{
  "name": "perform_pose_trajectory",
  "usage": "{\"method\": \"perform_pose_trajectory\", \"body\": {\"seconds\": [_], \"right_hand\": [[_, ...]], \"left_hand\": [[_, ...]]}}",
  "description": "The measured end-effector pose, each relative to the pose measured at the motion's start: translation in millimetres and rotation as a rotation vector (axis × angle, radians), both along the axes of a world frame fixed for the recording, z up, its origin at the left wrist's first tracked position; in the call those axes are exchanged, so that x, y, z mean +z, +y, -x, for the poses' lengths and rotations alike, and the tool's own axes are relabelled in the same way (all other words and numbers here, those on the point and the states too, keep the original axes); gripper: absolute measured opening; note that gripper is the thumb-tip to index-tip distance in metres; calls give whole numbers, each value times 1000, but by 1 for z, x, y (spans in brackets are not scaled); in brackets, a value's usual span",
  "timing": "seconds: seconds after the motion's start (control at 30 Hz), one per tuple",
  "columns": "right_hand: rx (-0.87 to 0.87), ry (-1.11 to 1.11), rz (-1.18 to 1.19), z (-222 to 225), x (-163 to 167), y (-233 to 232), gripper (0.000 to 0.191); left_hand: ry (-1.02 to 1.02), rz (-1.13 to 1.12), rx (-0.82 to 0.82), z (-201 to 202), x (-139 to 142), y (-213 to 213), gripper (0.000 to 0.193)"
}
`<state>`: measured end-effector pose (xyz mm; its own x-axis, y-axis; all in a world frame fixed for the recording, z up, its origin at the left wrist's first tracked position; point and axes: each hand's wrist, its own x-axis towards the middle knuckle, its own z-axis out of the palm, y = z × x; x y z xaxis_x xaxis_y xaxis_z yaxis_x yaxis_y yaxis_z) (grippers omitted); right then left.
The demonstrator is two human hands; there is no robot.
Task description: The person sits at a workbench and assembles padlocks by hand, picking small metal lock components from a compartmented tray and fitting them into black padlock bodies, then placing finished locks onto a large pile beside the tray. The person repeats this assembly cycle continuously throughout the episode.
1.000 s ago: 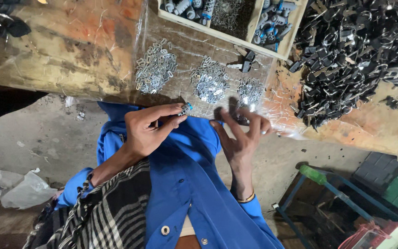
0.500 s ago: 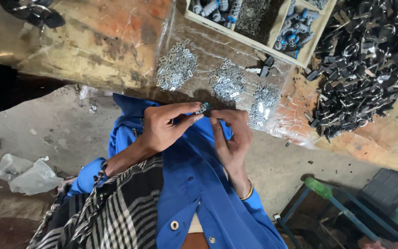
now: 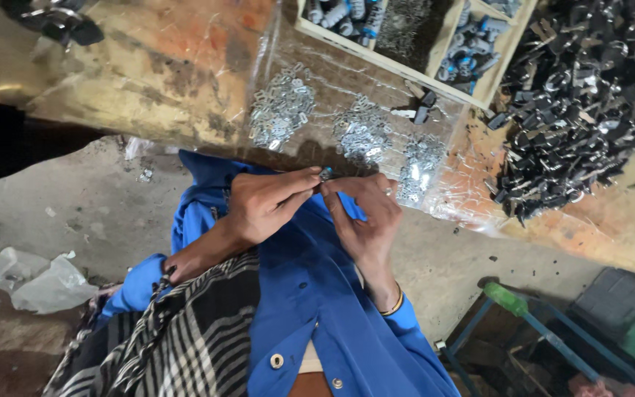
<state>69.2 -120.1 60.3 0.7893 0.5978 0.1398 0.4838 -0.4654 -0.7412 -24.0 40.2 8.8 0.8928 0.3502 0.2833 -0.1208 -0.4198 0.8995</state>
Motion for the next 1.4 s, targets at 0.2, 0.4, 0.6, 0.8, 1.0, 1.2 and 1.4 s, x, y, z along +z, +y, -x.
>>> {"method": "perform_pose_trajectory", "body": {"seconds": [0.2, 0.4, 0.6, 0.8, 1.0, 1.2, 1.4], "right_hand": [[-261, -48, 227, -26, 7, -30, 25], [-120, -299, 364, -31, 5, -52, 37], [-72, -263, 274, -23, -2, -61, 43], [87, -370, 172, -20, 4, -60, 23], [48, -192, 16, -5, -1, -23, 20], [-18, 113, -87, 1, 1, 1, 23], [-94, 178, -102, 4, -6, 9, 31]], "left_hand": [[32, 104, 29, -5, 4, -6, 25], [63, 265, 7, -6, 4, -6, 25], [146, 412, 22, -3, 1, -8, 26], [215, 424, 49, -6, 7, -9, 30], [190, 340, 17, -7, 16, -5, 21], [88, 202, 33, -6, 12, -3, 24], [79, 129, -3, 0, 5, -1, 30]]}}
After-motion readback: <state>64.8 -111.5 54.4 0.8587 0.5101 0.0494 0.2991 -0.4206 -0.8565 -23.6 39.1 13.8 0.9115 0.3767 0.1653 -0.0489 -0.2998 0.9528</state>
